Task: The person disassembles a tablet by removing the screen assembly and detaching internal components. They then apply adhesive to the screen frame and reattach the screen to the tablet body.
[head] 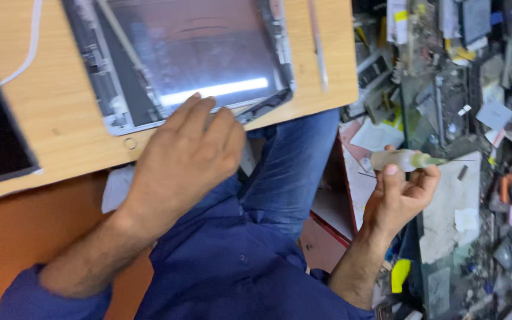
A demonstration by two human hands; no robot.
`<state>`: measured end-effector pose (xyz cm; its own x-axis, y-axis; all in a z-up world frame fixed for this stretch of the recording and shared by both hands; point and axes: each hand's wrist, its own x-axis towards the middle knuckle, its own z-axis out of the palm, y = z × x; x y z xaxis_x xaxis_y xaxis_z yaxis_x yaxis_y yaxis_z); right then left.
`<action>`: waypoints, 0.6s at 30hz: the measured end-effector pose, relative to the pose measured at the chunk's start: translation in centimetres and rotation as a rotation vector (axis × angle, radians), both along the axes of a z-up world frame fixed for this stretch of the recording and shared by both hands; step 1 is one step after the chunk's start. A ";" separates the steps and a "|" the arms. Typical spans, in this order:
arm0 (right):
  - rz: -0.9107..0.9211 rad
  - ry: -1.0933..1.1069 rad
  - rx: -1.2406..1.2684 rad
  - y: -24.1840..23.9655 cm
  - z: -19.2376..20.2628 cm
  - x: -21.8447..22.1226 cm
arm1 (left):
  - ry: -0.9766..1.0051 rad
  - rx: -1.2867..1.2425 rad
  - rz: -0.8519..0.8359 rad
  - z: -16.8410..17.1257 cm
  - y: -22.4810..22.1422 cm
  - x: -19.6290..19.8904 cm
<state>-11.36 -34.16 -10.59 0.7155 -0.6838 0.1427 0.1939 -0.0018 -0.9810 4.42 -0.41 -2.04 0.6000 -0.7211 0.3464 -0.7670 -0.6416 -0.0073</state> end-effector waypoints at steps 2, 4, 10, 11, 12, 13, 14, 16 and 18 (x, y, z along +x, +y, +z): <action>-0.177 -0.022 -0.189 -4.7 -0.6 -1.8 | 0.065 0.075 -0.006 1.2 -0.3 0.3; -0.369 0.012 -0.379 -9.4 -0.8 -4.7 | 0.104 0.072 -0.031 2.1 -0.7 0.5; -0.548 0.203 -0.655 -18.0 -3.3 -8.8 | 0.177 0.130 0.001 2.8 -1.4 0.5; -0.548 0.212 -0.658 -18.9 -3.9 -8.4 | 0.221 0.160 0.037 2.8 -1.3 0.4; -0.548 0.222 -0.661 -19.1 -4.4 -8.0 | 0.223 0.145 0.049 2.6 -1.4 0.3; -0.566 0.258 -0.628 -19.5 -5.1 -8.1 | 0.223 0.131 0.078 2.2 -1.6 0.1; -0.581 0.296 -0.597 -19.3 -5.5 -8.3 | 0.175 0.103 0.085 1.8 -1.7 0.1; -0.550 0.231 -0.669 -19.3 -6.3 -7.8 | 0.116 0.064 0.103 1.0 -1.6 -0.1; -0.539 0.224 -0.768 -19.2 -6.8 -7.9 | 0.087 0.058 0.108 0.1 -1.6 -0.3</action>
